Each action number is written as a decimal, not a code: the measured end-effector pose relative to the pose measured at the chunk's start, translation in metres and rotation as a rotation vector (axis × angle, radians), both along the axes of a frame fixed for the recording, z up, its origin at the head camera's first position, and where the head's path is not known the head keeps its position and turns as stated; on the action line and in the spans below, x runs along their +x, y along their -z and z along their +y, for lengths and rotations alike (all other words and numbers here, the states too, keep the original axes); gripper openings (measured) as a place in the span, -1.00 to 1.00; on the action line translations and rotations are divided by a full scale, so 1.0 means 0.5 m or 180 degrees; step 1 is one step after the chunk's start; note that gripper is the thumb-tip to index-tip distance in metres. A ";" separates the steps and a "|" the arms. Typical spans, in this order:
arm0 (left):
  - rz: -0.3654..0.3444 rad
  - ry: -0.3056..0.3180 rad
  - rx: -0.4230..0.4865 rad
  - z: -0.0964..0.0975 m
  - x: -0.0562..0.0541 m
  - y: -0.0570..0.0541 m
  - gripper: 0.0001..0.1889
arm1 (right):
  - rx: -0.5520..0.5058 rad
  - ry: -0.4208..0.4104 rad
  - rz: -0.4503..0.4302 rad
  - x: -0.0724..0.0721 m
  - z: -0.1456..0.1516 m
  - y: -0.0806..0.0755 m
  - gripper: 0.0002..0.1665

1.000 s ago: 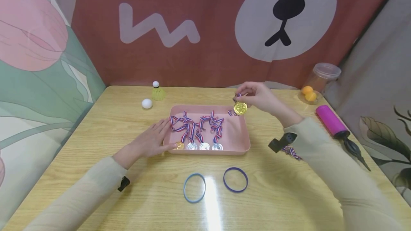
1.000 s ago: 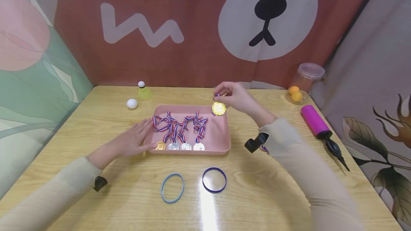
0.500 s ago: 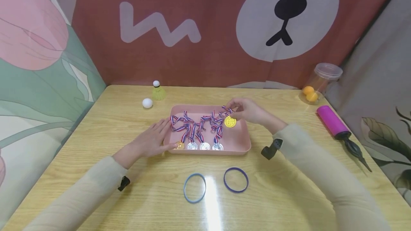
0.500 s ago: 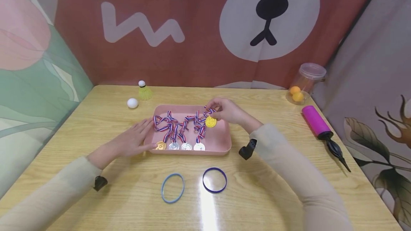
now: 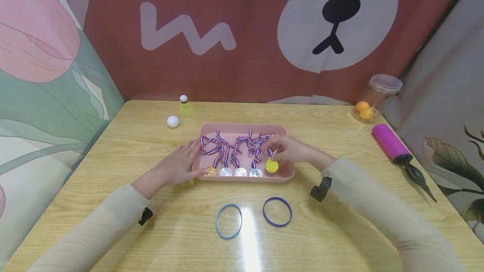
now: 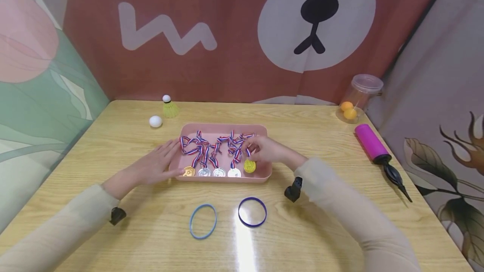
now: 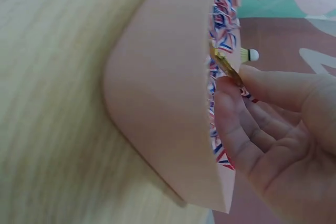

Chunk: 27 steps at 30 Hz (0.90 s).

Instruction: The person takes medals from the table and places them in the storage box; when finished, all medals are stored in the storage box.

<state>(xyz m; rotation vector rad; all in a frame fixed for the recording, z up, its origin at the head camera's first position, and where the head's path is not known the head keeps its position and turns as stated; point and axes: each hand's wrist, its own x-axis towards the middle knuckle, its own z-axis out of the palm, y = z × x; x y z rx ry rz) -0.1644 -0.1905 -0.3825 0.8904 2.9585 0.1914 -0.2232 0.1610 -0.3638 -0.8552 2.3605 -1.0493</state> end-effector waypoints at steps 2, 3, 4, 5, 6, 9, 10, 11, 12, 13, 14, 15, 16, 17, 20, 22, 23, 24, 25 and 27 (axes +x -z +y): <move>0.0002 0.0001 0.0004 0.000 0.000 0.000 -0.08 | -0.0019 -0.0205 0.0068 0.002 -0.002 0.009 -0.71; 0.0005 0.0000 0.0002 -0.001 0.000 0.000 -0.08 | -0.0024 -0.0284 0.0077 0.003 -0.004 0.012 -0.72; 0.0009 0.0001 0.0001 -0.001 0.000 0.001 -0.08 | -0.0013 -0.0348 0.0095 0.005 -0.005 0.016 -0.73; 0.0010 0.0003 0.0002 -0.001 0.000 0.001 -0.07 | 0.0013 -0.0394 0.0089 0.006 -0.006 0.019 -0.74; 0.0015 0.0007 0.0003 -0.001 0.000 0.001 -0.07 | 0.0031 -0.0436 0.0078 0.007 -0.008 0.023 -0.75; 0.0012 0.0007 0.0002 -0.003 0.000 0.003 -0.07 | 0.0142 -0.0459 0.0105 0.012 -0.012 0.030 -0.75; 0.0014 0.0011 0.0007 -0.003 0.000 0.003 -0.07 | 0.0175 -0.0459 0.0129 0.013 -0.014 0.033 -0.74; 0.0010 0.0011 0.0000 -0.003 0.001 0.003 -0.07 | 0.0198 -0.0455 0.0153 0.014 -0.015 0.034 -0.74; 0.0009 0.0013 0.0000 -0.003 0.000 0.004 -0.07 | 0.0209 -0.0468 0.0208 0.015 -0.016 0.036 -0.73; 0.0002 0.0010 0.0003 -0.003 0.000 0.004 -0.07 | 0.0236 -0.0461 0.0255 0.016 -0.017 0.037 -0.73; -0.0006 0.0006 -0.0004 -0.003 0.000 0.004 -0.07 | 0.0256 -0.0457 0.0297 0.017 -0.018 0.038 -0.73; -0.0002 0.0008 -0.0001 -0.003 0.000 0.004 -0.07 | 0.0277 -0.0455 0.0341 0.017 -0.019 0.039 -0.73; 0.0000 0.0011 -0.0004 -0.002 0.000 0.004 -0.07 | 0.0285 -0.0468 0.0387 0.017 -0.019 0.040 -0.74; -0.0006 0.0008 -0.0011 -0.002 -0.001 0.004 -0.07 | 0.0290 -0.0481 0.0430 0.016 -0.019 0.041 -0.75; -0.0001 0.0011 -0.0019 -0.001 -0.001 0.002 -0.07 | 0.0274 -0.0527 0.0506 0.015 -0.020 0.045 -0.76; 0.0000 0.0015 -0.0023 -0.001 -0.001 0.002 -0.07 | 0.0255 -0.0553 0.0518 0.014 -0.020 0.044 -0.76; -0.0001 0.0016 -0.0022 -0.001 -0.001 0.001 -0.07 | 0.0252 -0.0558 0.0507 0.014 -0.020 0.044 -0.76; -0.0003 0.0016 -0.0021 -0.001 -0.001 0.001 -0.07 | 0.0251 -0.0567 0.0501 0.014 -0.020 0.044 -0.76; -0.0007 0.0016 -0.0017 -0.001 -0.001 0.001 -0.07 | 0.0256 -0.0569 0.0488 0.014 -0.021 0.044 -0.76; -0.0013 0.0011 -0.0017 -0.001 -0.001 0.001 -0.07 | 0.0280 -0.0584 0.0513 0.013 -0.021 0.044 -0.76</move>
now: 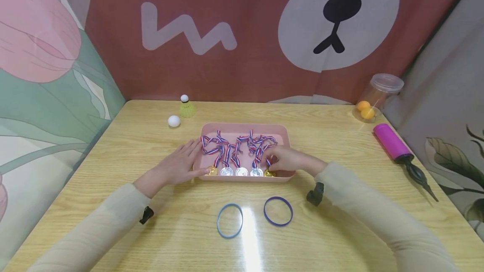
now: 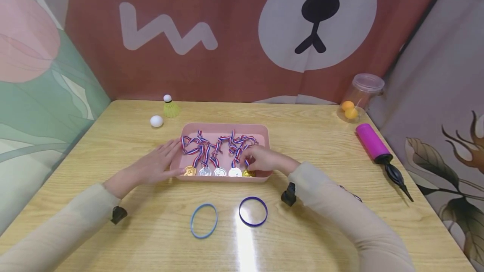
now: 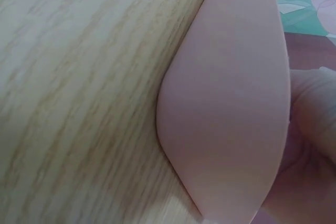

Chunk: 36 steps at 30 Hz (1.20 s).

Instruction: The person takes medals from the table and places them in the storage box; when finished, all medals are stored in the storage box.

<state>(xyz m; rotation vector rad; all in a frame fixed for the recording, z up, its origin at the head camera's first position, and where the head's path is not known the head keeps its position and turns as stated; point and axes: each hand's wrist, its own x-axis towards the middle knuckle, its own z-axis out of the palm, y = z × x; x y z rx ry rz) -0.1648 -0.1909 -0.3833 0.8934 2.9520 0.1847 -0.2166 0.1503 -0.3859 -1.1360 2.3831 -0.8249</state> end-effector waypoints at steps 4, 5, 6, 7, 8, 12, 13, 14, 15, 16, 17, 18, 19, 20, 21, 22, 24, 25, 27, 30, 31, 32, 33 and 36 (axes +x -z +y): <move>-0.0008 -0.0017 -0.0002 0.000 -0.001 0.002 -0.07 | 0.0071 0.0013 0.0007 -0.002 -0.001 -0.001 -0.78; -0.0009 -0.0021 -0.0005 0.000 -0.001 0.002 -0.07 | 0.0071 0.0008 -0.0004 -0.002 -0.001 -0.003 -0.78; -0.0007 -0.0023 -0.0004 -0.001 -0.001 0.003 -0.07 | 0.0075 0.0021 -0.0049 -0.003 0.000 -0.004 -0.78; -0.0011 -0.0028 -0.0012 -0.001 -0.001 0.003 -0.07 | 0.0084 0.0047 -0.0106 -0.003 0.002 -0.007 -0.78; -0.0009 -0.0027 -0.0012 -0.002 -0.001 0.004 -0.07 | 0.0089 0.0072 -0.0142 -0.003 0.004 -0.011 -0.78; 0.0005 -0.0013 -0.0020 -0.001 -0.001 0.003 -0.07 | 0.0152 0.0264 -0.0131 -0.003 0.019 -0.034 -0.68; 0.0003 -0.0009 -0.0018 -0.001 -0.001 0.002 -0.07 | 0.0164 0.0318 -0.0087 -0.002 0.024 -0.042 -0.64; 0.0008 0.0000 -0.0006 -0.001 -0.001 0.002 -0.07 | 0.0172 0.0375 -0.0052 0.000 0.029 -0.050 -0.63; 0.0008 0.0004 -0.0003 -0.001 0.000 0.001 -0.07 | 0.0168 0.0413 -0.0014 0.001 0.034 -0.058 -0.62; 0.0010 0.0006 -0.0004 -0.001 0.000 0.001 -0.07 | 0.0160 0.0455 0.0027 0.003 0.040 -0.065 -0.61; 0.0008 0.0001 -0.0013 -0.001 0.000 0.001 -0.07 | 0.0132 0.0487 0.0046 0.005 0.046 -0.072 -0.61; 0.0007 -0.0003 -0.0017 -0.002 0.000 0.001 -0.07 | 0.0092 0.0513 0.0074 0.007 0.053 -0.078 -0.61; 0.0011 0.0001 -0.0009 -0.002 -0.001 0.002 -0.07 | 0.0049 0.0528 0.0111 0.010 0.061 -0.085 -0.62; 0.0011 -0.0004 -0.0025 -0.002 -0.001 0.002 -0.07 | 0.0008 0.0546 0.0150 0.012 0.068 -0.089 -0.63; 0.0012 -0.0006 -0.0031 -0.002 -0.001 0.002 -0.07 | -0.0046 0.0556 0.0190 0.015 0.077 -0.093 -0.63; 0.0007 -0.0011 -0.0034 -0.002 -0.001 0.002 -0.07 | -0.0091 0.0583 0.0224 0.018 0.087 -0.097 -0.64; -0.0007 -0.0016 -0.0031 -0.001 -0.001 0.002 -0.08 | -0.0176 0.0640 0.0254 0.027 0.107 -0.103 -0.67; -0.0014 -0.0015 -0.0025 -0.001 0.000 0.003 -0.08 | -0.0233 0.0665 0.0254 0.032 0.119 -0.106 -0.68; -0.0023 -0.0021 -0.0028 -0.001 -0.001 0.004 -0.08 | -0.0305 0.0753 0.0210 0.046 0.144 -0.111 -0.69; -0.0017 -0.0020 -0.0024 -0.001 -0.001 0.005 -0.08 | -0.0395 0.0891 0.0159 0.065 0.187 -0.115 -0.69; -0.0005 -0.0012 -0.0001 -0.001 -0.001 0.005 -0.09 | -0.0410 0.0929 0.0179 0.071 0.202 -0.115 -0.70; 0.0004 -0.0009 0.0004 -0.001 -0.001 0.005 -0.09 | -0.0412 0.0970 0.0199 0.078 0.218 -0.115 -0.70; 0.0011 -0.0005 0.0016 -0.001 0.000 0.006 -0.09 | -0.0419 0.1007 0.0246 0.083 0.234 -0.114 -0.70; 0.0030 -0.0011 0.0021 -0.001 0.000 0.006 -0.09 | -0.0396 0.1122 0.0336 0.103 0.281 -0.111 -0.71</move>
